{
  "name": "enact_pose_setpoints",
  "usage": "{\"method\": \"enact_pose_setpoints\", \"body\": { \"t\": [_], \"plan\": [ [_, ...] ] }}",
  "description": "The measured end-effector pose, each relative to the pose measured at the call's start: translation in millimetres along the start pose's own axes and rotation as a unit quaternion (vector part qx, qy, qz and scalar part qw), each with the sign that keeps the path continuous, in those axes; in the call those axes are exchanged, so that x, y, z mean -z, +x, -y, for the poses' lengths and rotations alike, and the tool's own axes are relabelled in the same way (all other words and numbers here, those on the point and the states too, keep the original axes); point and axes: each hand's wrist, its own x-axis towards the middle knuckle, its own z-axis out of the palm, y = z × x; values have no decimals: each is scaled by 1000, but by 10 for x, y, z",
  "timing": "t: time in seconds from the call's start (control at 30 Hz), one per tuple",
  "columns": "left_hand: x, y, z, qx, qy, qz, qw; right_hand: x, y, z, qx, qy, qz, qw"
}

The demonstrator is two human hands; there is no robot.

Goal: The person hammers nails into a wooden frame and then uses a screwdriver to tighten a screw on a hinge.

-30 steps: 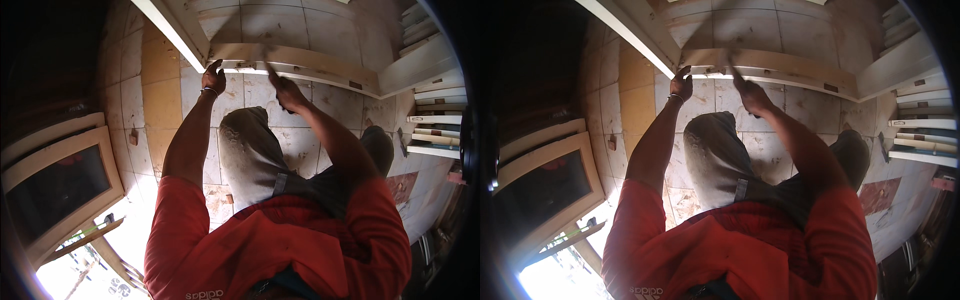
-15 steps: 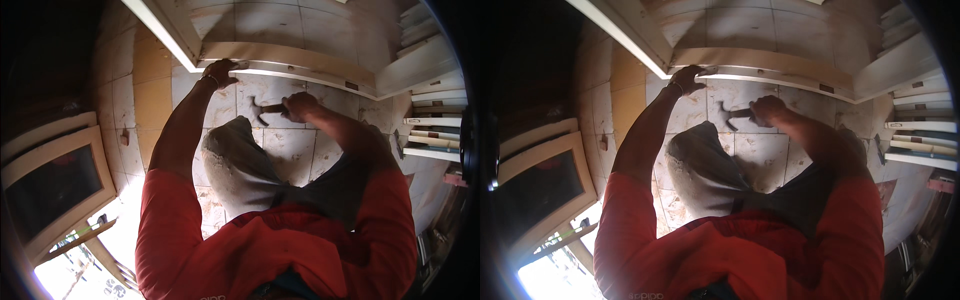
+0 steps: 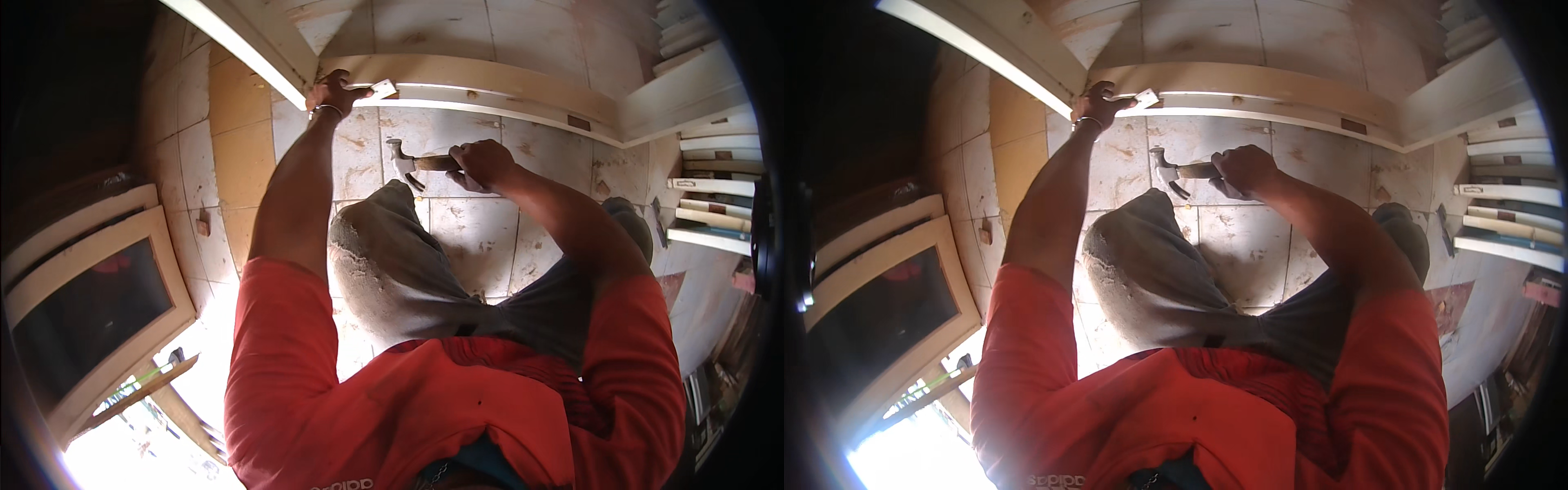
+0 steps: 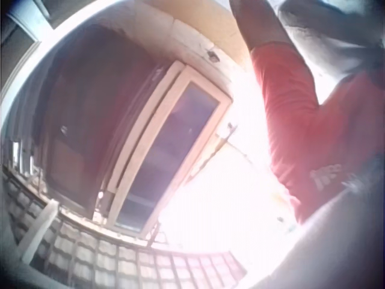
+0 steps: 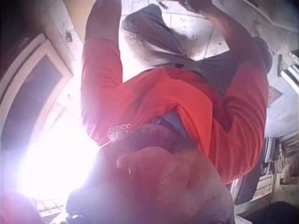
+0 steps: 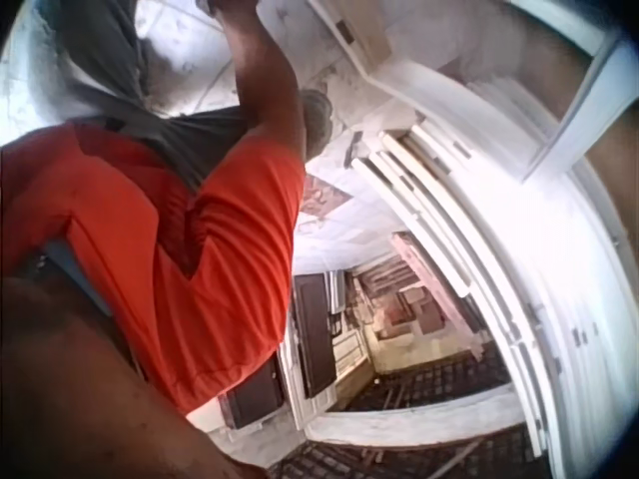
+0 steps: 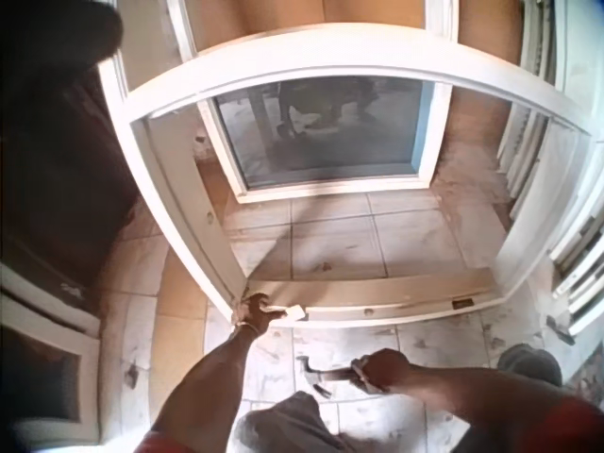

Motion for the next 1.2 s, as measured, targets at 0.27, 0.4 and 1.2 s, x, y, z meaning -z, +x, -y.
{"method": "enact_pose_setpoints", "body": {
  "t": [0.27,0.4,1.2],
  "plan": [
    [453,-322,-142,114,-489,-308,808,-184,460,1,-17,-16,9,1000],
    [561,-548,-281,52,-484,-256,835,42,717,113,87,-51,138,985],
    [518,-615,11,-19,-253,-299,920,52,875,337,192,-139,197,951]
  ]
}}
